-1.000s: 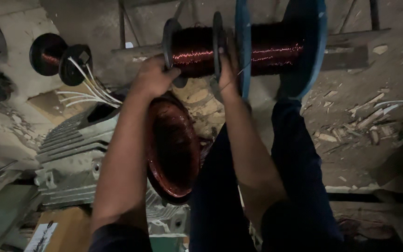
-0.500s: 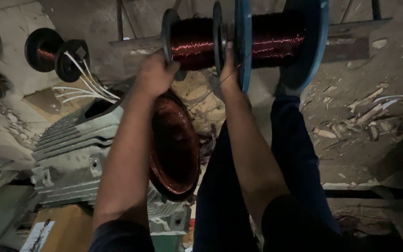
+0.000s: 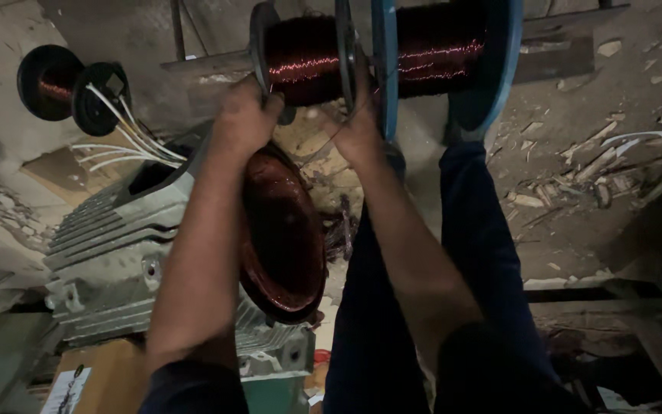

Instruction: The person ties a bundle of copper coil windings together with white twine on a wooden coil former, knotting the string around the windings. They then stack cardboard coil formers onto a spindle on the workbench, handle a spool of copper wire, and strip or bend a length of copper wire by hand.

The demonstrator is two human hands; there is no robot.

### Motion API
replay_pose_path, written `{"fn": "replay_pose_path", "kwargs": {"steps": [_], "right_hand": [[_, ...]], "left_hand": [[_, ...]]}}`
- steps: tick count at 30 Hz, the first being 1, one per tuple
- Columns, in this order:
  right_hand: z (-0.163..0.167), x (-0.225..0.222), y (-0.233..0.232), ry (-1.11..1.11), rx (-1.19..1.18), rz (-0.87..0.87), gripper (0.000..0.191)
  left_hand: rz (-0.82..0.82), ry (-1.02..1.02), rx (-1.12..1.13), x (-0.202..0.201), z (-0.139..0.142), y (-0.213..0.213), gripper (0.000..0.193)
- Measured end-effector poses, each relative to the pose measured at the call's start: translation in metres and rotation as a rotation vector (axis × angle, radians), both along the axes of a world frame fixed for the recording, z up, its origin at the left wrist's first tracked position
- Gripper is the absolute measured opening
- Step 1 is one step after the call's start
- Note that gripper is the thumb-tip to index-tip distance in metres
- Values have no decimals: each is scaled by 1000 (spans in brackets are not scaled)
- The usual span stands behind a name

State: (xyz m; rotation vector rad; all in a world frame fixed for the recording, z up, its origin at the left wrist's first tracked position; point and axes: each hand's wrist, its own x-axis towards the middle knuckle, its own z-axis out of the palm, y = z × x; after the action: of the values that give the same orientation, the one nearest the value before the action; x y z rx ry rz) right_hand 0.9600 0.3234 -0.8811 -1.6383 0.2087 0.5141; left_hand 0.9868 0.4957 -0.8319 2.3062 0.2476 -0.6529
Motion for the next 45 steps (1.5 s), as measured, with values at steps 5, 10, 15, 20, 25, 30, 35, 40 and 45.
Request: {"fn": "replay_pose_path", "kwargs": {"steps": [5, 10, 15, 20, 25, 30, 35, 40, 45], "right_hand": [[-11, -5, -2, -45, -22, -31, 110], [-22, -5, -1, 18, -53, -77, 97], [-27, -2, -3, 155, 61, -118, 84], [-25, 1, -9, 19, 40, -14, 76], [-15, 6, -8, 350, 368, -140, 90], [-20, 2, -6, 412, 274, -185, 87], [-33, 9, -1, 302, 290, -199, 88], [-35, 10, -2, 190, 233, -157, 95], [-35, 9, -3, 360, 255, -189, 98]], "left_hand": [[-51, 30, -5, 2, -4, 3, 33], [-34, 86, 10, -1, -9, 4, 38], [-50, 98, 22, -4, -14, 8, 38], [-27, 159, 2, -2, -16, 9, 36], [1, 248, 3, 1, -17, 8, 36], [17, 242, 9, 2, -19, 8, 35], [19, 217, -149, -1, -18, 15, 36], [-50, 160, -2, -4, -17, 15, 36], [57, 321, -145, -2, -15, 21, 40]]}}
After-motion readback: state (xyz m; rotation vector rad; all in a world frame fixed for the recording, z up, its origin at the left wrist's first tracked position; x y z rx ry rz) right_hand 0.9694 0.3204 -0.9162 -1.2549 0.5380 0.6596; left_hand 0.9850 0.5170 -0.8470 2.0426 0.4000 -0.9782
